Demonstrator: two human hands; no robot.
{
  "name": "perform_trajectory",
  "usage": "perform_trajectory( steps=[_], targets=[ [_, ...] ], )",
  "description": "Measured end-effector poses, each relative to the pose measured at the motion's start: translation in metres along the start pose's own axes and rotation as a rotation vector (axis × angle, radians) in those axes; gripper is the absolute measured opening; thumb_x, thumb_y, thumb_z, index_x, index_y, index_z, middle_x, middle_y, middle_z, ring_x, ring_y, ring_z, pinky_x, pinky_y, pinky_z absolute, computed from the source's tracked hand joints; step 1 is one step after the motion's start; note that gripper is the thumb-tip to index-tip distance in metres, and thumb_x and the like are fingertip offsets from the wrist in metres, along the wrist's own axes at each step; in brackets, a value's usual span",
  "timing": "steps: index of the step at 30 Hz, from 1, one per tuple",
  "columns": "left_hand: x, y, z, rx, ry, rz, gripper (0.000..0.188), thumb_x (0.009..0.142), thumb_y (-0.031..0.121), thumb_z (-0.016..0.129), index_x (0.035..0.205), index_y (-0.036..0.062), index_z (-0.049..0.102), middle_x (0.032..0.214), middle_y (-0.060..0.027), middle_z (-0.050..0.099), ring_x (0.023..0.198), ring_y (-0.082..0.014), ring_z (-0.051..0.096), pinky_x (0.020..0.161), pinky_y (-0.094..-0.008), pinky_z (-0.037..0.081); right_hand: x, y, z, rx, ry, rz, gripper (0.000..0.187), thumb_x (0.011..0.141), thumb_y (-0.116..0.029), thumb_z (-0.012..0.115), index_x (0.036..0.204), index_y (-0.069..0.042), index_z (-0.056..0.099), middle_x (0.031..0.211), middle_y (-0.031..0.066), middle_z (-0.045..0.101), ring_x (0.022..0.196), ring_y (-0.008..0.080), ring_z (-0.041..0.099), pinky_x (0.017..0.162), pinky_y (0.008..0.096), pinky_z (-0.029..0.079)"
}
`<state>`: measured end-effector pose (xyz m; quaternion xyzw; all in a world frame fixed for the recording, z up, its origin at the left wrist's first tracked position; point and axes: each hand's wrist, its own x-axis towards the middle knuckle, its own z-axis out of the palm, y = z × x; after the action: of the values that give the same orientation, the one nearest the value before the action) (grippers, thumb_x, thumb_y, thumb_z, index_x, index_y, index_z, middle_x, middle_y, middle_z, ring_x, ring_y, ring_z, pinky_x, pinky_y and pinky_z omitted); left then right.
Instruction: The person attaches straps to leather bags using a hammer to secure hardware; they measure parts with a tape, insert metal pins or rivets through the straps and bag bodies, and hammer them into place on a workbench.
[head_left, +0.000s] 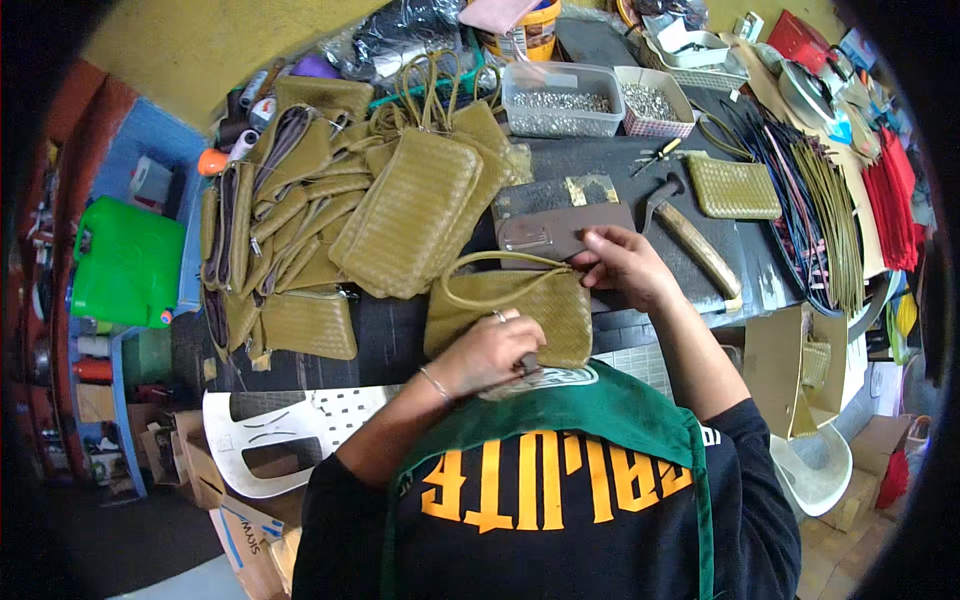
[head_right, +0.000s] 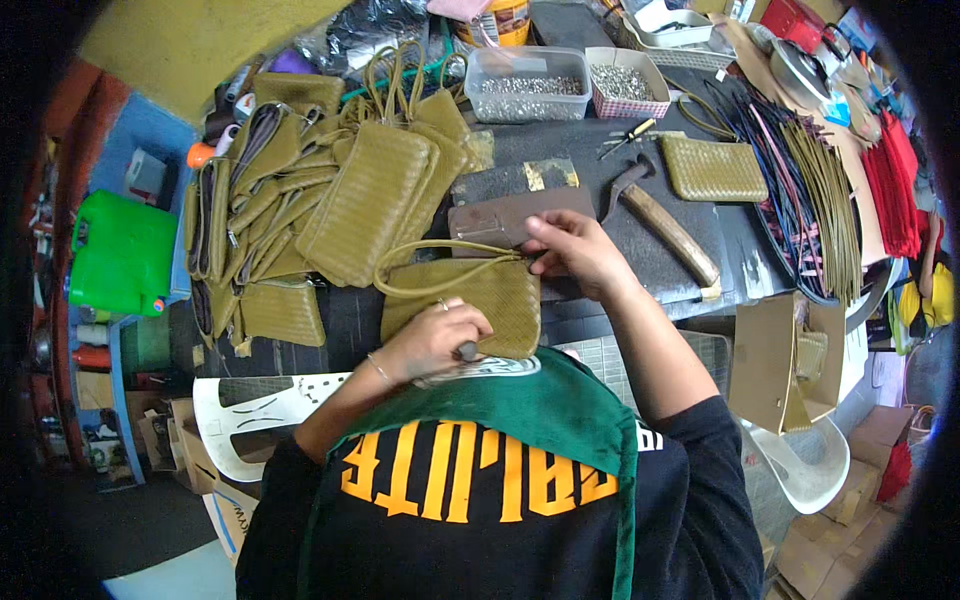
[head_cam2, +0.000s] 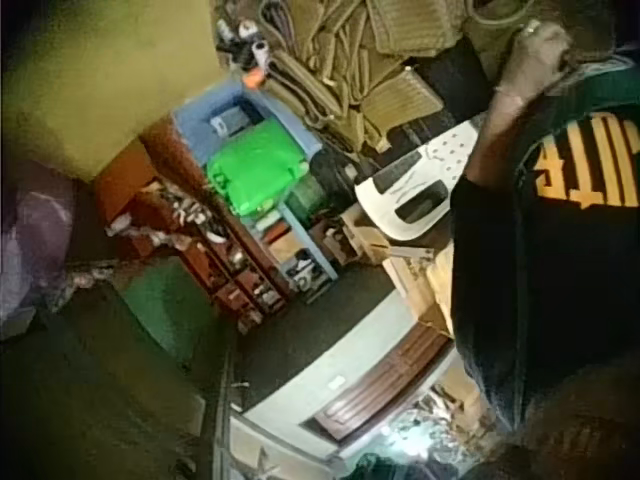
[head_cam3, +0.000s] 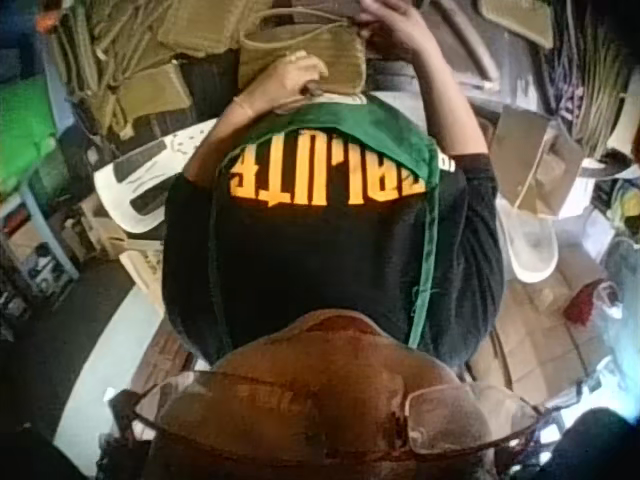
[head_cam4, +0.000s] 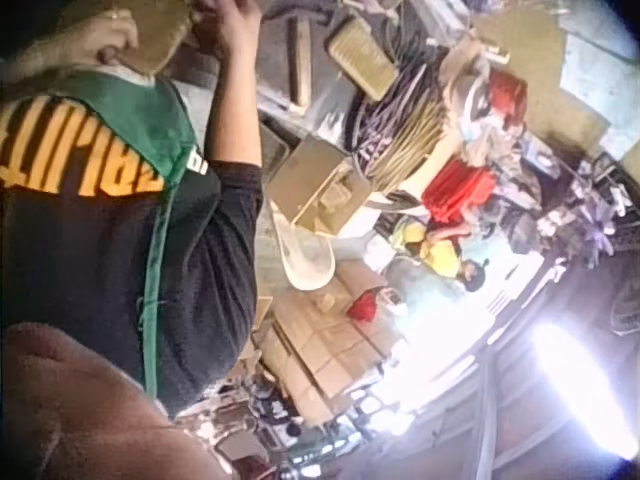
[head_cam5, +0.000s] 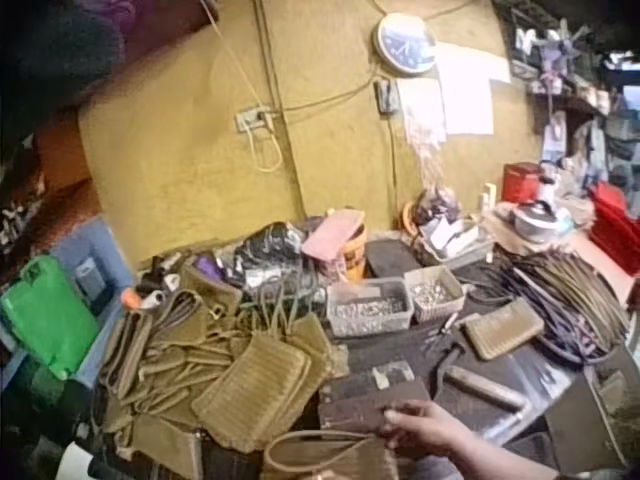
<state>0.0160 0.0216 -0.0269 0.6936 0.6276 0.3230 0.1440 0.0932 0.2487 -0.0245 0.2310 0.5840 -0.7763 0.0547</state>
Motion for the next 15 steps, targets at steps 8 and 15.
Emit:
perform_trajectory(
  steps=[8,15],
  targets=[
    [-0.004,-0.038,-0.011,-0.334,0.240,-0.431,0.011,0.070,0.005,0.065,0.071,0.0017,0.054,0.072,-0.0012,0.049,0.055,-0.0068,0.042,0.052,-0.0201,0.037,0.014,-0.020,0.044,-1.291,-0.113,-0.650,0.070,0.060,-0.024,0.071,0.118,0.000,0.041,0.118,0.0221,0.044,0.102,0.0340,0.049,0.086,0.0370,0.041],
    [-0.004,-0.054,-0.032,-0.106,0.294,-0.302,0.029,0.063,0.018,0.073,0.068,-0.0011,0.051,0.068,-0.0101,0.050,0.057,-0.0191,0.052,0.053,-0.0283,0.043,0.030,-0.020,0.048,-0.697,-0.062,-0.236,0.030,0.071,-0.019,0.063,0.093,0.001,0.057,0.081,0.0164,0.061,0.079,0.0264,0.059,0.071,0.0336,0.045]
  ],
)
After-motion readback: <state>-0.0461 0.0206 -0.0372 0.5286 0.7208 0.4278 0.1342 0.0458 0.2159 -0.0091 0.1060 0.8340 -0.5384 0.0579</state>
